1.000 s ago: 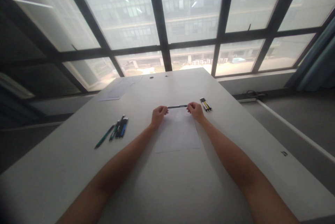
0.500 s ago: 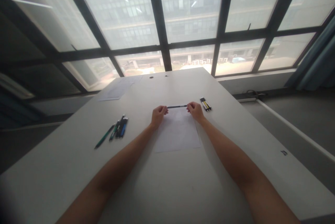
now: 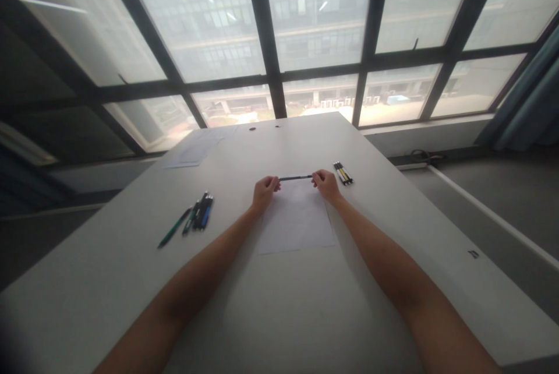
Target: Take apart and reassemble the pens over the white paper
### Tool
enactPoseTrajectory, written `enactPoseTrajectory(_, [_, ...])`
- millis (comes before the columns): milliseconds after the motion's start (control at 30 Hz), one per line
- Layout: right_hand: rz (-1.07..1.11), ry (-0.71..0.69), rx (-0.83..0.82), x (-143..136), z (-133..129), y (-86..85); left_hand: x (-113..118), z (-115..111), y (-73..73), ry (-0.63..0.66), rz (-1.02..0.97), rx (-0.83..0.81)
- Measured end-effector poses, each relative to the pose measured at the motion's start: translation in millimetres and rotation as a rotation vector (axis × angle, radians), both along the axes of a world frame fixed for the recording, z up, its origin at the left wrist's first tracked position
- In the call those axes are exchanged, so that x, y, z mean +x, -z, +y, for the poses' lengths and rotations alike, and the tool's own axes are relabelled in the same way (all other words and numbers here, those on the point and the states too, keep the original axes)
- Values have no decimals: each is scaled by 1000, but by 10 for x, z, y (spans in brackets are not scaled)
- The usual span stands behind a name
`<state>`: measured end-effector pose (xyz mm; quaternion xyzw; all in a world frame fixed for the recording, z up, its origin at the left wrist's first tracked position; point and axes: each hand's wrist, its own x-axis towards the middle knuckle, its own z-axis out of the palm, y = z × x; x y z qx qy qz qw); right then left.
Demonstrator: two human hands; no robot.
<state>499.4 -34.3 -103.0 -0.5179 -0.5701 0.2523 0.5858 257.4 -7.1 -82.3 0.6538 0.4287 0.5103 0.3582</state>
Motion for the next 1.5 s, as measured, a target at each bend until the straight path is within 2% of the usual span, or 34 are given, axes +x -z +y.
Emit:
enactPoseTrajectory(433, [-12,9,10,15,6,20,8,-13,-1,16,-6,-3])
enactPoseTrajectory(1133, [-55,30,24,-7,-27,-41,5,-17,-1,32,11,-5])
enactPoseTrajectory(1500, [16,18,48,-42,-27,-69,3,-5,19,31,3,1])
